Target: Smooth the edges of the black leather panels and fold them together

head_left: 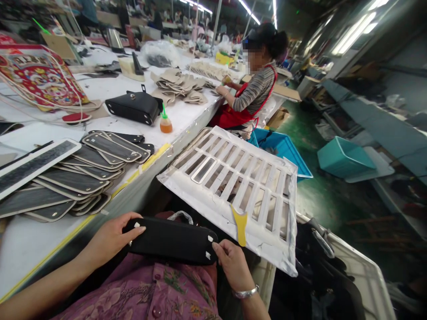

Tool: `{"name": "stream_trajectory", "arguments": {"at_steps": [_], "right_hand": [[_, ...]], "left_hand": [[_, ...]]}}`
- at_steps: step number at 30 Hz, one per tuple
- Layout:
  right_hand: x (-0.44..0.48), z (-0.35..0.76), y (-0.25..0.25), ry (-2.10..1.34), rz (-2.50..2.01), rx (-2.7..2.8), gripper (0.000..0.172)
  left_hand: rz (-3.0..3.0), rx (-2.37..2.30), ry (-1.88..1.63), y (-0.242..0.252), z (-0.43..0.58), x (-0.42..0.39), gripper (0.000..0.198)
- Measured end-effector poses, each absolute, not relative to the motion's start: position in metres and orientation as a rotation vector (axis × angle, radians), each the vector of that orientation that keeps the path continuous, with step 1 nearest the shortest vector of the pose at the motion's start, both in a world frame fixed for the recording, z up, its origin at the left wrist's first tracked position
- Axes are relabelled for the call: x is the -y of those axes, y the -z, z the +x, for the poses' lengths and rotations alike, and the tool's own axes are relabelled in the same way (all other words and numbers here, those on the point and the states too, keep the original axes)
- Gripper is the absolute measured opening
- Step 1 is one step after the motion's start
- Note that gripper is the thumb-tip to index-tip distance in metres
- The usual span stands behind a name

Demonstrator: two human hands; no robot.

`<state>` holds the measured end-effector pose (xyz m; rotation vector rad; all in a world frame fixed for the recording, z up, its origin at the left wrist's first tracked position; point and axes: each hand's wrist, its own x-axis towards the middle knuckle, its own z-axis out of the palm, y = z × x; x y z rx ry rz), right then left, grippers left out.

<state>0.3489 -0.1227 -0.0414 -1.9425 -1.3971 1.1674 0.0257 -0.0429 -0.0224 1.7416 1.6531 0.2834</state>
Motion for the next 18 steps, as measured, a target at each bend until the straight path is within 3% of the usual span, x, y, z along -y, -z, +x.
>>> {"name": "stream_trajectory", "arguments": {"at_steps": [12,18], "right_hand": [[0.116,0.349,0.043,-1.138,-2.031,1.449,0.039],[0.112,0.35,0.04,-1.281,-2.057,1.456,0.044]], "left_hand": [[1.617,-1.52,-0.35,0.014,0.017,0.037,0.039],[1.381,-1.396,-0.439,0.011,0.001,0.035,0.032]]}}
